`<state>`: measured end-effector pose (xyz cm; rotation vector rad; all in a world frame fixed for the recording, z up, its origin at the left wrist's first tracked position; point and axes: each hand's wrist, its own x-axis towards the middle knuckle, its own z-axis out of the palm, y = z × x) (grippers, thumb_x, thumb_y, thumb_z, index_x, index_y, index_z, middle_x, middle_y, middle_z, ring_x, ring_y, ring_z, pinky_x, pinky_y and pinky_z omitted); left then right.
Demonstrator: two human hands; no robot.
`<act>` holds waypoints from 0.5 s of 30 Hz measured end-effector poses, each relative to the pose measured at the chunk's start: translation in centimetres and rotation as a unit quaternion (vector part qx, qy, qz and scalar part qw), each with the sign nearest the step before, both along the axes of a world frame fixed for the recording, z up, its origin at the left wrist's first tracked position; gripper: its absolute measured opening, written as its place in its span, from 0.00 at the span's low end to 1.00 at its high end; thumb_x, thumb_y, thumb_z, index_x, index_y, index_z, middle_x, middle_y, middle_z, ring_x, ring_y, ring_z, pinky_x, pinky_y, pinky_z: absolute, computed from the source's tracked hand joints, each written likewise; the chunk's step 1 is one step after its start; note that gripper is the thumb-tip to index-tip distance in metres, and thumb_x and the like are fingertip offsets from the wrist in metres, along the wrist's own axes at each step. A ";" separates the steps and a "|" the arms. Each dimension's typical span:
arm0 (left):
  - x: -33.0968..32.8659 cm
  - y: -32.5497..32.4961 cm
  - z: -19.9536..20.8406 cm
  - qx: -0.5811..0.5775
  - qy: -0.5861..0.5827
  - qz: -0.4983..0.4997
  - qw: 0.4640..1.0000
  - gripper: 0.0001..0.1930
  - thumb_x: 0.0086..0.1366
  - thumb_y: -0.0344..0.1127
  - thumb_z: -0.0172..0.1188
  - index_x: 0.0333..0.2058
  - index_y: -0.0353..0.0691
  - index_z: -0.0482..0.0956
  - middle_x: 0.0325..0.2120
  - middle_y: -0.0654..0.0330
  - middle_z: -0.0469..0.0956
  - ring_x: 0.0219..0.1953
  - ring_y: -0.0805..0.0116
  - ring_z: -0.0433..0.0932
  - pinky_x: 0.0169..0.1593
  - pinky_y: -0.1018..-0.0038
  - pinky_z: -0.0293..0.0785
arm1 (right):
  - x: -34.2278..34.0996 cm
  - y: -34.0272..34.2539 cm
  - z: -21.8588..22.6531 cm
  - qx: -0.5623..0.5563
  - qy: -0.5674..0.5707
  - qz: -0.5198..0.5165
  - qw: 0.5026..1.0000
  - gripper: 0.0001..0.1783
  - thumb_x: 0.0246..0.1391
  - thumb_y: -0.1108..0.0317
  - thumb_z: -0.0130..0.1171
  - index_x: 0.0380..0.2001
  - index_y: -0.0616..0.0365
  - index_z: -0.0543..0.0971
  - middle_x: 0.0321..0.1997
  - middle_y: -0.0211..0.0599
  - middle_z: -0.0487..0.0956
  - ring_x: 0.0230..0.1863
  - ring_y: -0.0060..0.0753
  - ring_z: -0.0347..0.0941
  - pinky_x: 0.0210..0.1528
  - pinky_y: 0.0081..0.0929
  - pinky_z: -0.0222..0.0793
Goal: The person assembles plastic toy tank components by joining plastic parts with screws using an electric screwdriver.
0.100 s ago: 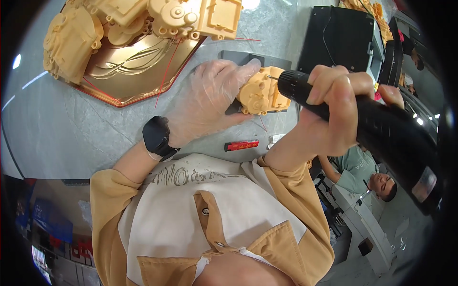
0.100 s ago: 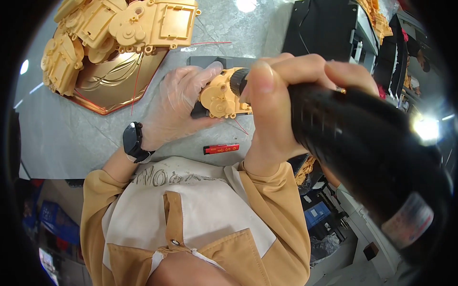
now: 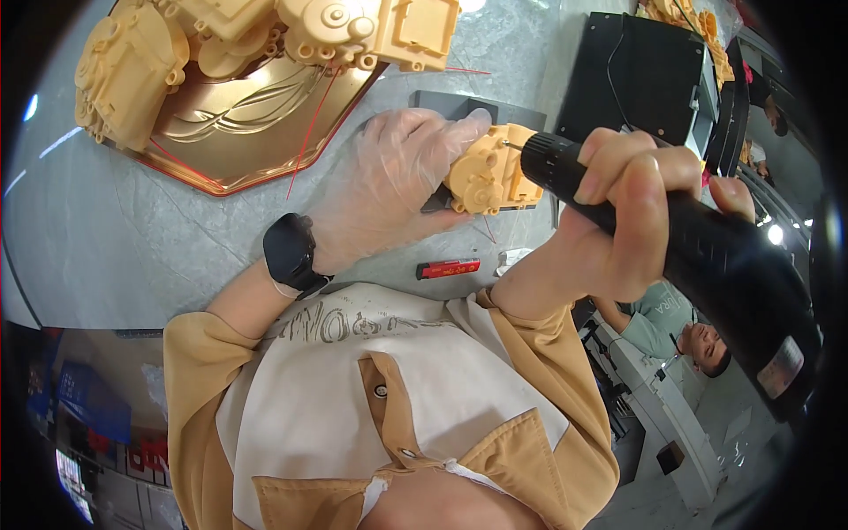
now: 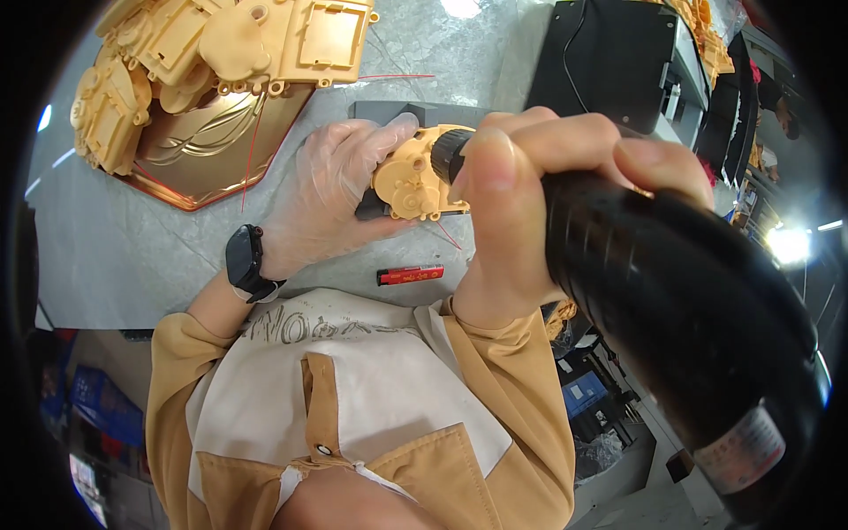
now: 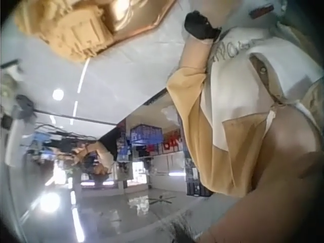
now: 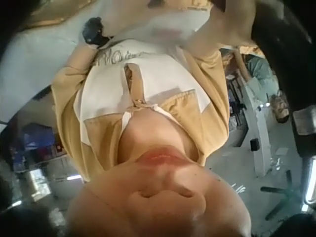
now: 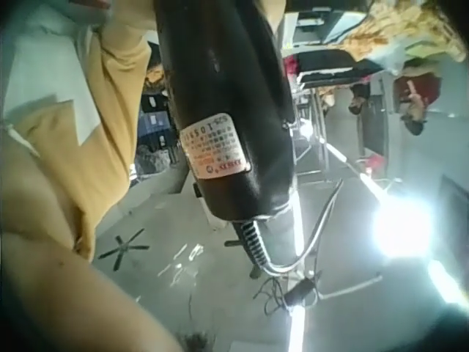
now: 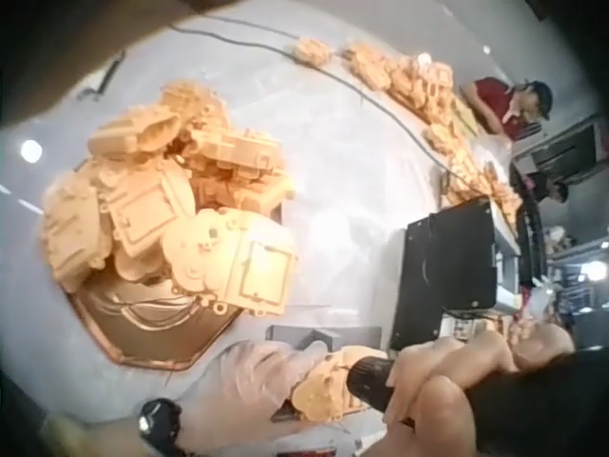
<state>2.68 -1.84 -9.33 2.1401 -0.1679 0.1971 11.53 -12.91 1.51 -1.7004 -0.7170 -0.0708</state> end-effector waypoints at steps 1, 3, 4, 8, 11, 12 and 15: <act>0.0 0.0 0.0 -0.002 0.003 0.002 1.000 0.41 0.43 0.44 0.68 0.55 0.44 0.58 0.38 0.58 0.67 0.46 0.59 0.63 0.45 0.66 0.62 | 0.0 0.0 0.0 -0.009 0.008 0.001 1.000 0.25 0.46 0.81 0.44 0.47 0.45 0.59 0.17 0.32 0.63 0.13 0.25 0.58 0.24 0.30 0.60; -0.2 0.0 -0.1 -0.009 0.026 -0.003 1.000 0.45 0.37 0.41 0.71 0.56 0.44 0.58 0.46 0.62 0.67 0.47 0.61 0.64 0.47 0.65 0.62 | -0.1 0.3 -0.2 0.009 0.018 -0.010 1.000 0.24 0.46 0.81 0.44 0.46 0.46 0.60 0.17 0.31 0.62 0.13 0.25 0.58 0.24 0.30 0.60; -0.2 -0.1 -0.1 -0.010 0.028 -0.002 1.000 0.45 0.37 0.41 0.71 0.56 0.44 0.58 0.46 0.62 0.67 0.47 0.61 0.64 0.47 0.65 0.62 | -0.2 0.4 -0.3 0.028 0.025 -0.024 0.999 0.24 0.46 0.81 0.44 0.46 0.46 0.60 0.17 0.31 0.62 0.13 0.25 0.58 0.25 0.30 0.60; -0.2 -0.2 -0.4 -0.012 0.019 -0.005 1.000 0.46 0.36 0.41 0.71 0.56 0.44 0.58 0.46 0.61 0.67 0.47 0.60 0.64 0.47 0.65 0.62 | 0.5 -0.4 -0.3 0.042 0.051 0.010 0.998 0.24 0.45 0.82 0.44 0.46 0.46 0.60 0.17 0.30 0.62 0.13 0.25 0.58 0.25 0.31 0.60; -0.1 -0.3 0.0 -0.009 0.011 -0.007 1.000 0.46 0.36 0.40 0.72 0.56 0.43 0.58 0.45 0.60 0.67 0.46 0.60 0.65 0.47 0.65 0.62 | 0.2 -0.9 0.3 0.014 0.051 -0.006 0.999 0.23 0.46 0.79 0.45 0.47 0.47 0.60 0.17 0.30 0.62 0.13 0.26 0.58 0.25 0.32 0.60; -0.1 -0.2 0.1 -0.009 0.015 -0.004 1.000 0.46 0.36 0.40 0.72 0.56 0.43 0.59 0.44 0.59 0.68 0.46 0.60 0.65 0.47 0.65 0.62 | -0.1 -1.4 0.5 0.052 0.039 -0.006 0.998 0.21 0.47 0.75 0.46 0.46 0.48 0.62 0.17 0.30 0.63 0.14 0.26 0.59 0.25 0.32 0.60; 0.0 -0.3 -0.2 0.013 0.021 0.002 1.000 0.46 0.35 0.40 0.72 0.55 0.42 0.59 0.44 0.58 0.68 0.46 0.59 0.65 0.48 0.65 0.62 | -0.9 -3.5 1.0 0.169 -0.004 0.002 0.986 0.17 0.52 0.63 0.49 0.46 0.49 0.68 0.19 0.29 0.65 0.17 0.26 0.61 0.27 0.33 0.59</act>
